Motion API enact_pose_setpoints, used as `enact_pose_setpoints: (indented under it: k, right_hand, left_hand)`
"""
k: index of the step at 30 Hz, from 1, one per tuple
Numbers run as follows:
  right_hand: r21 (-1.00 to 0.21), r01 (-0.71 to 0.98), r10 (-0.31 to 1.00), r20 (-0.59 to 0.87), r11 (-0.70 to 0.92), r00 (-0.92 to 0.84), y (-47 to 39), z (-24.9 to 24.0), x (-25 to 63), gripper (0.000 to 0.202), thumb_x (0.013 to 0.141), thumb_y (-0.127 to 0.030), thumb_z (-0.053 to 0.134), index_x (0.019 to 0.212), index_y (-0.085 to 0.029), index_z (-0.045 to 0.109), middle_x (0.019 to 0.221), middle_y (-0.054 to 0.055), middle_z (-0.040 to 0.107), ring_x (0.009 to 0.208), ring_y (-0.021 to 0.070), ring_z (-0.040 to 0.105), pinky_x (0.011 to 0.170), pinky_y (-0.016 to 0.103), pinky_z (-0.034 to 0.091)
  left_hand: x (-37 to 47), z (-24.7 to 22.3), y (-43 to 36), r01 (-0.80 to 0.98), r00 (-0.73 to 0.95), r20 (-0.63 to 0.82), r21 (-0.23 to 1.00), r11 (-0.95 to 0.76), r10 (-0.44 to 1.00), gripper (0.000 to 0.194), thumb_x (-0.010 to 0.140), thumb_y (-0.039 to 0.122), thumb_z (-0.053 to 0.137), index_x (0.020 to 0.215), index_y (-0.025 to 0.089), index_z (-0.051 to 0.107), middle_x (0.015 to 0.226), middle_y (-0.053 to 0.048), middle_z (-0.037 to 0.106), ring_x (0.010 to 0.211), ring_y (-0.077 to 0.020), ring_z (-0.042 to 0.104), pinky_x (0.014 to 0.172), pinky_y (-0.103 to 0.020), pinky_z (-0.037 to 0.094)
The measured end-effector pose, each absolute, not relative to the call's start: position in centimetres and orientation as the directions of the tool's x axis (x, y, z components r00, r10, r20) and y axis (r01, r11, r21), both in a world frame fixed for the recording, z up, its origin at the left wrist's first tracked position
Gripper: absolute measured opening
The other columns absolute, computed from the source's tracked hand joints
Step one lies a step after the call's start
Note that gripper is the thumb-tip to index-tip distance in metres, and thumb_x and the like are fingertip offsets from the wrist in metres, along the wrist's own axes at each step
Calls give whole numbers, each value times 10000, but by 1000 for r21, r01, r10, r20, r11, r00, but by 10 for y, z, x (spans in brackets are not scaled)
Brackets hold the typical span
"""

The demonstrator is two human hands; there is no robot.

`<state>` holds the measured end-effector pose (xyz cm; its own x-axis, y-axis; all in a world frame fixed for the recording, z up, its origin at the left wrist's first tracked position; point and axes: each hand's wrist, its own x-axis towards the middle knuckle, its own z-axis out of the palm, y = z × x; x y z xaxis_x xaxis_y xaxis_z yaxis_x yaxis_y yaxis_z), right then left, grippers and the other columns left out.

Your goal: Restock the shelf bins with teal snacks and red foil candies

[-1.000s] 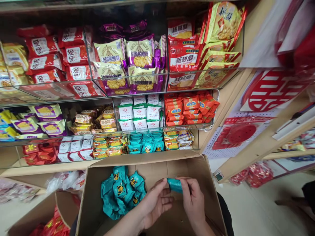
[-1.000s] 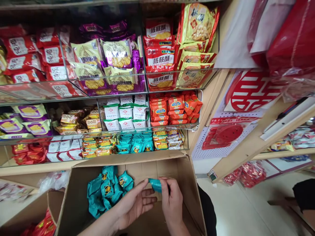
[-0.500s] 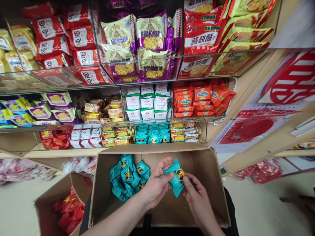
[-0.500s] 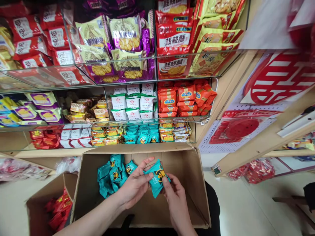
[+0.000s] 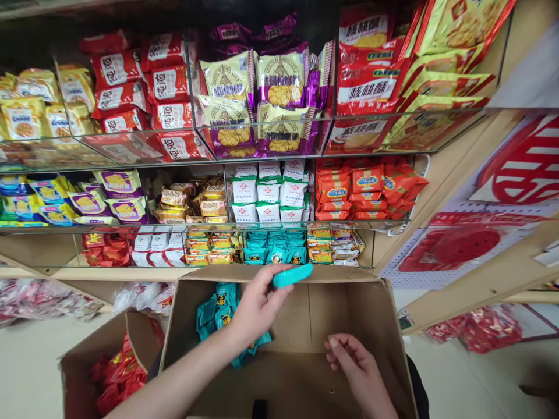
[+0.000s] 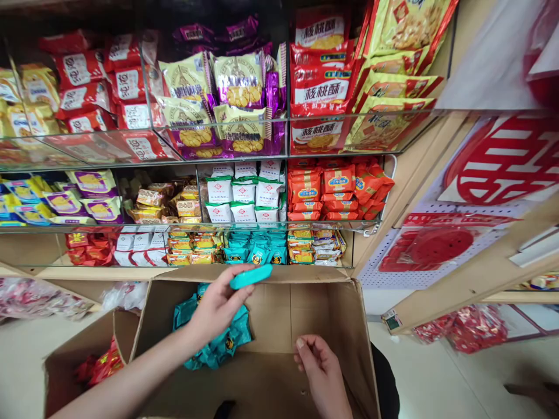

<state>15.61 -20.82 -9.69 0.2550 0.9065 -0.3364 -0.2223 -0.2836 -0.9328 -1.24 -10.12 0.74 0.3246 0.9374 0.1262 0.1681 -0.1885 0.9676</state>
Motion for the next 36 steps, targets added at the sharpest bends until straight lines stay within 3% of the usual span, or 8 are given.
enact_pose_setpoints:
  k: [1, 3, 7, 13, 17, 21, 26, 36]
  right_hand:
    - [-941, -160, 911, -332, -300, 244, -209, -106, 161, 297, 654, -467, 607, 682, -172, 577, 643, 7, 561, 598, 139, 515, 530, 233, 406]
    - [-938, -80, 915, -346, -337, 208, -211, -125, 168, 297, 669, -471, 584, 696, -175, 577, 621, -1, 542, 592, 140, 509, 526, 234, 402]
    - [-909, -48, 896, -416, -414, 153, -218, -155, 170, 314, 656, -495, 563, 686, -182, 566, 571, -13, 504, 559, 144, 495, 506, 243, 393]
    - [-913, -72, 901, -408, -402, 147, -223, -161, 166, 279, 653, -468, 563, 663, -189, 556, 549, -23, 485, 548, 138, 478, 504, 243, 385]
    - [-885, -174, 888, -451, -432, 87, -219, -157, 167, 286, 656, -465, 566, 635, -183, 528, 514, -36, 467, 495, 118, 460, 453, 223, 357]
    - [-866, -231, 878, -471, -444, 79, -216, -152, 169, 275, 665, -442, 569, 618, -177, 515, 517, -40, 478, 487, 104, 465, 445, 208, 345]
    - [-851, -269, 872, -484, -451, 70, -216, -148, 170, 247, 666, -415, 578, 631, -176, 523, 540, -40, 501, 494, 101, 471, 452, 208, 343]
    - [-839, -267, 861, -505, -474, 58, -215, -148, 172, 230, 652, -396, 591, 646, -172, 537, 582, -33, 513, 521, 105, 492, 464, 209, 361]
  left_hand:
    - [-14, 13, -84, 254, 340, 206, 919, -301, 918, 305, 727, 286, 567, 1023, 213, 563, 1020, -53, 564, 948, -193, 513, 827, -280, 397]
    - [-13, 18, -47, 418, 387, 223, 823, -386, 895, 277, 699, 242, 585, 973, 202, 598, 1000, -47, 573, 966, -195, 507, 859, -278, 375]
    - [-2, -1, 16, 603, 270, 59, 768, -216, 961, 273, 596, 195, 665, 864, 164, 629, 880, -61, 631, 898, -231, 552, 854, -312, 378]
    - [19, -30, 53, 570, 193, -9, 815, -104, 981, 369, 473, 179, 746, 822, 130, 635, 906, -91, 656, 881, -261, 579, 822, -330, 405]
    - [23, -41, 56, 490, 136, -23, 870, -47, 990, 502, 513, 252, 743, 964, 93, 592, 959, -109, 641, 828, -226, 602, 747, -313, 457]
    - [22, -49, 62, 432, 108, -1, 901, -46, 994, 494, 566, 302, 715, 999, 106, 581, 970, -95, 644, 821, -206, 610, 740, -314, 474]
    - [29, -52, 69, 481, 115, 66, 869, -114, 991, 418, 603, 300, 688, 977, 132, 607, 1059, -82, 613, 992, -230, 546, 875, -330, 394]
    - [54, -56, 82, 609, 133, 146, 768, -198, 980, 359, 651, 275, 660, 982, 148, 605, 970, -71, 647, 1048, -230, 509, 929, -315, 323]
